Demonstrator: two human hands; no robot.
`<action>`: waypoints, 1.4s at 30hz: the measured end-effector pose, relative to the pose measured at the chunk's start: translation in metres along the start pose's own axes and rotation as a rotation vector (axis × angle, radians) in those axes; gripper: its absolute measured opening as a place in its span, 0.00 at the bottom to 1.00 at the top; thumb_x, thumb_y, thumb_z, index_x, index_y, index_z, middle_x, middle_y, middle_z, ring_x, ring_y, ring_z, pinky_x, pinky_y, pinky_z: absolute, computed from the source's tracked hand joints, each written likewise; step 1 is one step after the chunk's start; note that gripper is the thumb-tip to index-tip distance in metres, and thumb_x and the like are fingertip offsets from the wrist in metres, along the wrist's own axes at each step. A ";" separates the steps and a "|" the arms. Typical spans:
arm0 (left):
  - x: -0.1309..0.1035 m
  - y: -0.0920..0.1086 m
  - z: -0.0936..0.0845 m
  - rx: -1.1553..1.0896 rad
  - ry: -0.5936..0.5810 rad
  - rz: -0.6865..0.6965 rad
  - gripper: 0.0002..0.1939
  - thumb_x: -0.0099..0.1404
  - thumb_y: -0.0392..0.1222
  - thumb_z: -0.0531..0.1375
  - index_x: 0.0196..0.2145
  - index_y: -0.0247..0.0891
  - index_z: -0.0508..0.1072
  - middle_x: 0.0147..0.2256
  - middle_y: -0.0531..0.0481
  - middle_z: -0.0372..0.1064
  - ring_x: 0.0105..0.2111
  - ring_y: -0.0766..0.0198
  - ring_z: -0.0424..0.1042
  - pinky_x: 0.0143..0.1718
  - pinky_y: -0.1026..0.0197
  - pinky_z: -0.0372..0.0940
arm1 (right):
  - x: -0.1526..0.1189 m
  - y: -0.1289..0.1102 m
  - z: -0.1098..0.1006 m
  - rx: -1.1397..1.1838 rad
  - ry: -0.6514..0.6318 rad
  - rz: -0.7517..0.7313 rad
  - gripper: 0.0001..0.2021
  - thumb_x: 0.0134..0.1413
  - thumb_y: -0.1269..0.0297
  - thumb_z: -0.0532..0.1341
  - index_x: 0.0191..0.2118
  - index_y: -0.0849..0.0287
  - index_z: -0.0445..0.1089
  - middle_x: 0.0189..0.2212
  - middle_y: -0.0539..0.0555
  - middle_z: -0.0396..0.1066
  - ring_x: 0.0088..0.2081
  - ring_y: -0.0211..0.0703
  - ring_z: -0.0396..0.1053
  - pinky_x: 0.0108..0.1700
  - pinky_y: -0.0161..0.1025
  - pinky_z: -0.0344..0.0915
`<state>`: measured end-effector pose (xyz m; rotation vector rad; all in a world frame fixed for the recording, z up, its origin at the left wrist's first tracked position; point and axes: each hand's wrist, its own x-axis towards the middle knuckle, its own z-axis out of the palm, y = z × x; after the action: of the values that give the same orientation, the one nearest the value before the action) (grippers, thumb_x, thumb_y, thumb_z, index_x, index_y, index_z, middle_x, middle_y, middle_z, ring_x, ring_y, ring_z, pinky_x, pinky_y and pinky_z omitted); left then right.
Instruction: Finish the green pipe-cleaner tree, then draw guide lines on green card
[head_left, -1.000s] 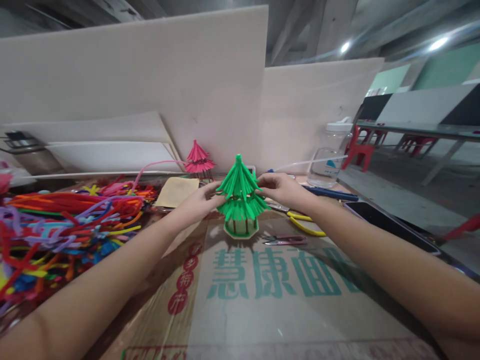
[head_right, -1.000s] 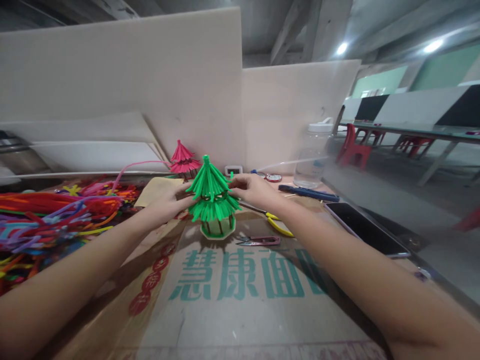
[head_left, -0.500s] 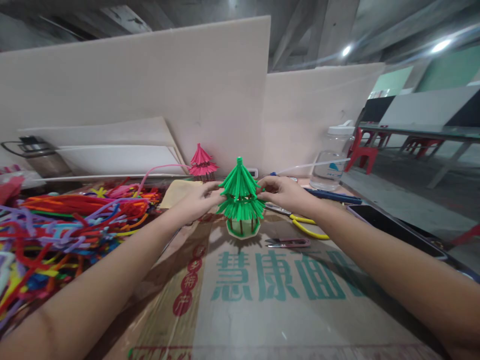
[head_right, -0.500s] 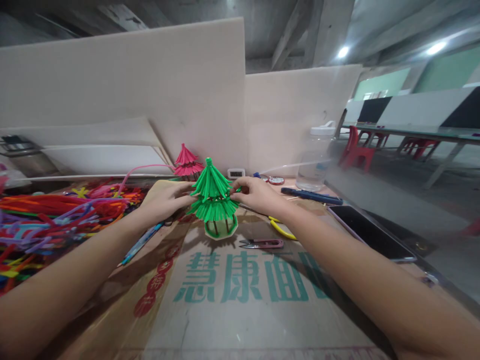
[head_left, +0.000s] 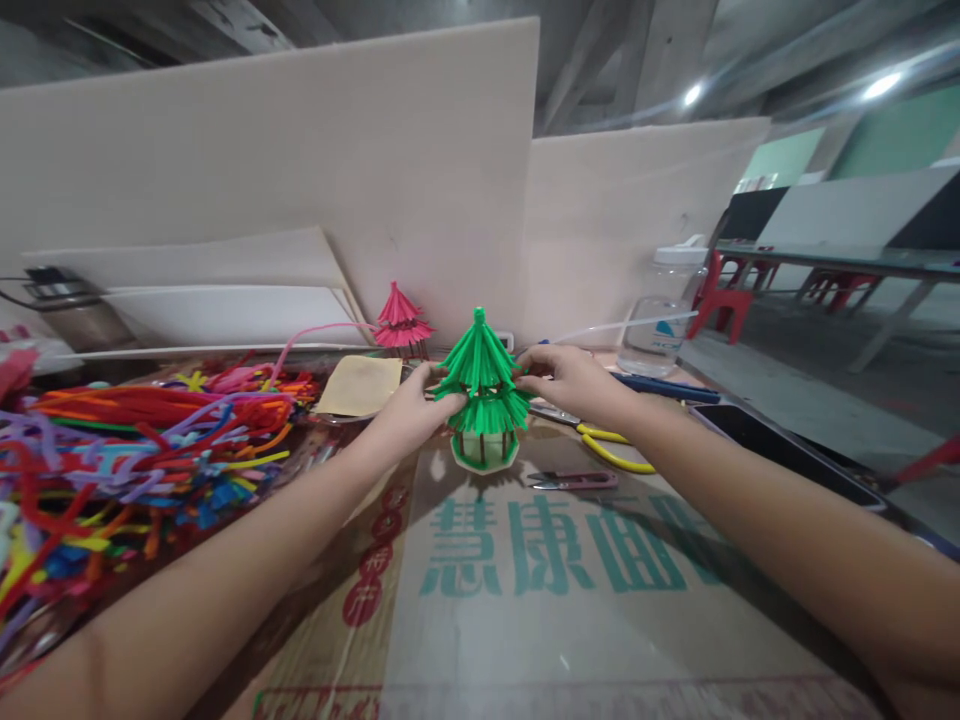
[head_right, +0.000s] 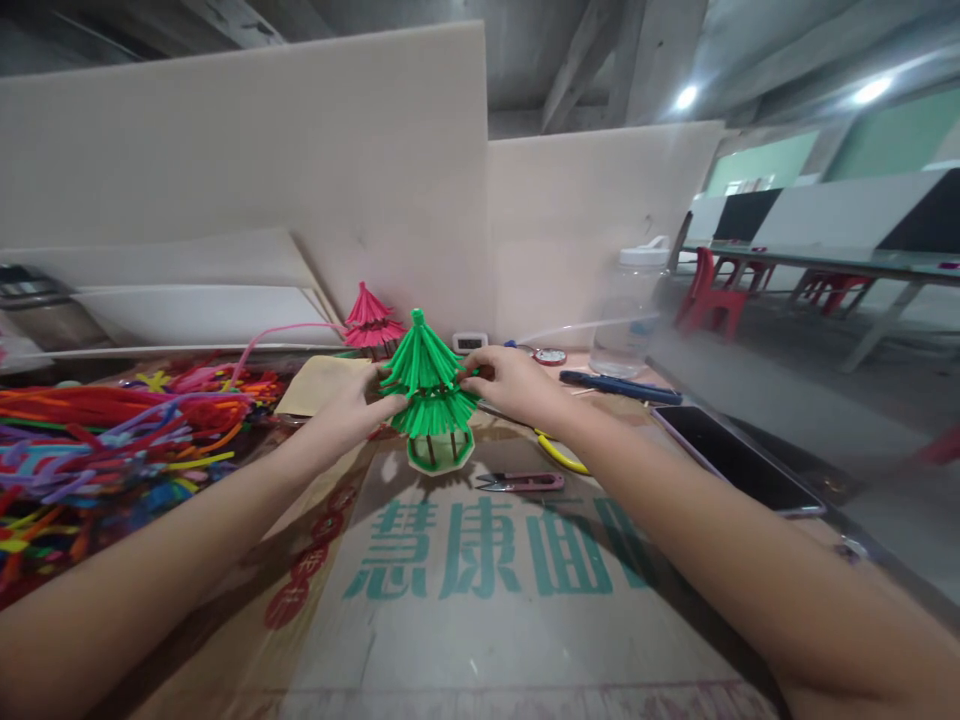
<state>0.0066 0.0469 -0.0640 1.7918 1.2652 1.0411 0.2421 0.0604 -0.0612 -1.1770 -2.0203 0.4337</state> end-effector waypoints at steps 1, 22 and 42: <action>0.000 0.001 -0.002 0.025 0.013 0.008 0.31 0.53 0.51 0.65 0.52 0.36 0.68 0.54 0.40 0.74 0.51 0.46 0.76 0.43 0.52 0.74 | 0.000 0.001 0.000 0.000 0.001 -0.007 0.05 0.55 0.72 0.65 0.36 0.59 0.78 0.35 0.53 0.80 0.37 0.44 0.75 0.40 0.39 0.67; 0.012 -0.019 -0.016 0.041 -0.098 0.020 0.50 0.51 0.65 0.69 0.64 0.32 0.66 0.64 0.35 0.65 0.61 0.41 0.68 0.60 0.45 0.66 | 0.006 0.018 -0.009 0.285 -0.136 -0.055 0.02 0.50 0.66 0.68 0.30 0.57 0.78 0.46 0.56 0.78 0.49 0.46 0.75 0.51 0.43 0.70; 0.004 -0.006 -0.018 0.172 -0.134 0.106 0.37 0.53 0.65 0.66 0.53 0.38 0.76 0.43 0.43 0.79 0.48 0.42 0.76 0.44 0.51 0.74 | -0.014 -0.023 -0.053 0.266 -0.322 -0.012 0.08 0.52 0.57 0.69 0.33 0.56 0.79 0.32 0.50 0.78 0.36 0.43 0.74 0.41 0.39 0.68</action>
<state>-0.0115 0.0546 -0.0608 2.0424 1.2201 0.8743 0.2720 0.0320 -0.0177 -0.9777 -2.1535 0.9046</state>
